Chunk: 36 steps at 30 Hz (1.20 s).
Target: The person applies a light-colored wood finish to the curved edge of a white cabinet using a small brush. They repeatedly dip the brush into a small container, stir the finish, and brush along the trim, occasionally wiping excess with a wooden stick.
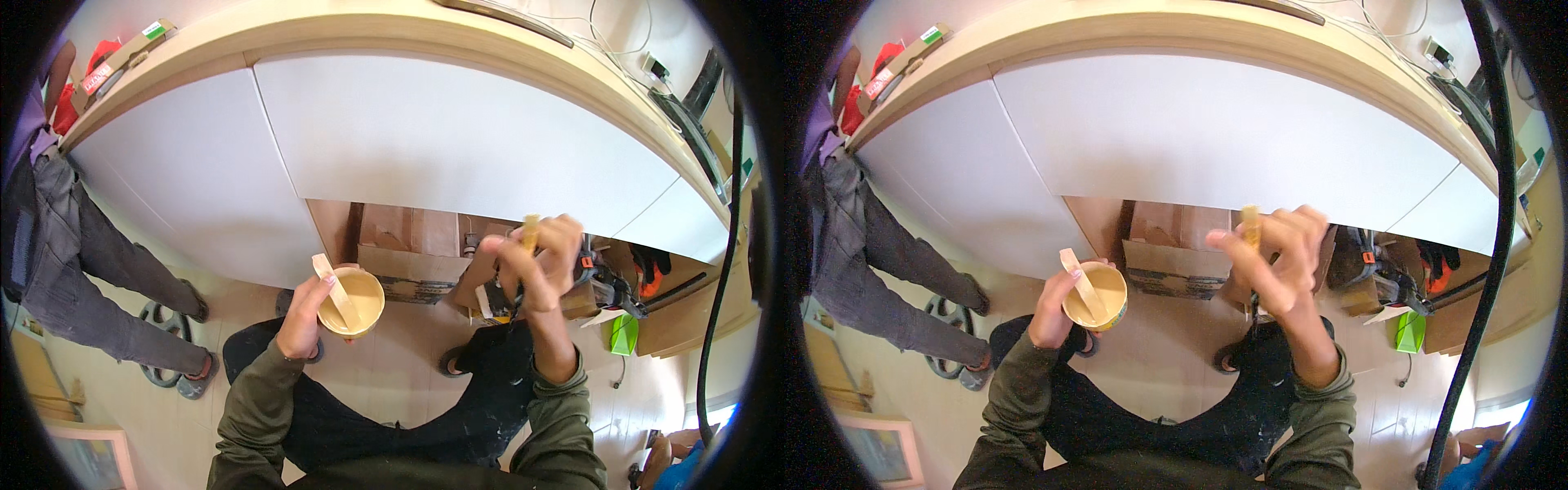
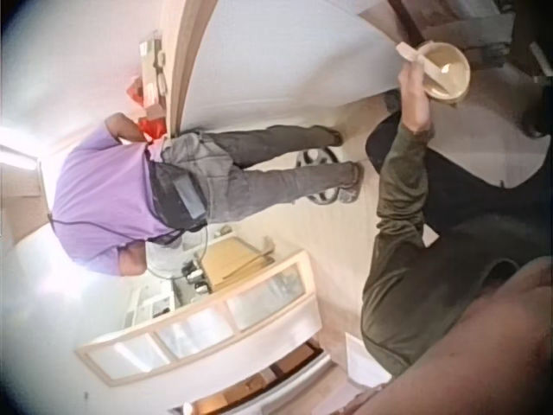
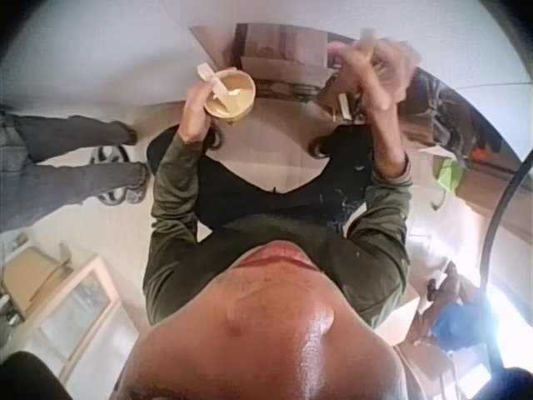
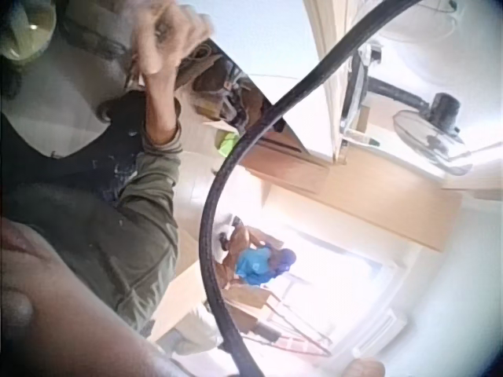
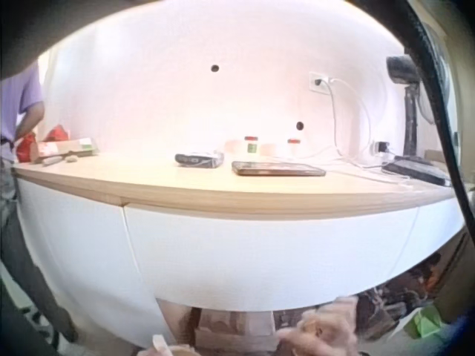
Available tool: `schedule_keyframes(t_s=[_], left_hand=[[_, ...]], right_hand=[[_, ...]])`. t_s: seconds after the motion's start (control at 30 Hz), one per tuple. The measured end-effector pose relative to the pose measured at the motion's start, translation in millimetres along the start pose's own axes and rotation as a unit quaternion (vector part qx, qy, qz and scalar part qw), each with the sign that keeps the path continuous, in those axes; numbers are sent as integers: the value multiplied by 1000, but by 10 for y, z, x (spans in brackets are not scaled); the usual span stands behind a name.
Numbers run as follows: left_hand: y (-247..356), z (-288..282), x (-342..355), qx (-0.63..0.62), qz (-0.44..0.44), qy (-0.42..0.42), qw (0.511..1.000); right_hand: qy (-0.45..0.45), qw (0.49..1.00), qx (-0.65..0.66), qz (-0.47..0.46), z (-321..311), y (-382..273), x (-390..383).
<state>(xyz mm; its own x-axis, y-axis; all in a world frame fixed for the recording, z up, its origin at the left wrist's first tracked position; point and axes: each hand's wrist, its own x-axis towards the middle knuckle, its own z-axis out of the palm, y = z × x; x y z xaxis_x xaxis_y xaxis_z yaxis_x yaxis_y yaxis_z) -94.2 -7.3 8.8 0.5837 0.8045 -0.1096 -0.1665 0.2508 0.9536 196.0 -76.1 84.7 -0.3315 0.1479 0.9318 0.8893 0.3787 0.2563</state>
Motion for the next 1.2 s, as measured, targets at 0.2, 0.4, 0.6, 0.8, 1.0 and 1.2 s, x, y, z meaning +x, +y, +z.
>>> schedule_keyframes(t_s=[0.2, 0.4, 0.6, 0.8, 1.0, 1.2], left_hand=[[-8, -18, 21, -30, -29, 3, 999], [-65, -37, 77, -28, -21, -7, 999], [-77, 24, 108, -25, -20, -8, 999], [-124, 6, 129, -33, -17, -8, 999], [-146, 9, 128, -56, -28, -8, 998], [-224, -14, 160, -77, -45, 12, 996]], right_hand=[[-49, 992, 116, 14, 162, -213, -225], [-75, 976, 203, 28, 115, -238, -272], [-89, 968, 233, 22, 125, -263, -362], [-119, 959, 257, 24, 129, -315, -368], [-119, 957, 264, 30, 123, -322, -364], [-117, 954, 272, 43, 111, -323, -356]])
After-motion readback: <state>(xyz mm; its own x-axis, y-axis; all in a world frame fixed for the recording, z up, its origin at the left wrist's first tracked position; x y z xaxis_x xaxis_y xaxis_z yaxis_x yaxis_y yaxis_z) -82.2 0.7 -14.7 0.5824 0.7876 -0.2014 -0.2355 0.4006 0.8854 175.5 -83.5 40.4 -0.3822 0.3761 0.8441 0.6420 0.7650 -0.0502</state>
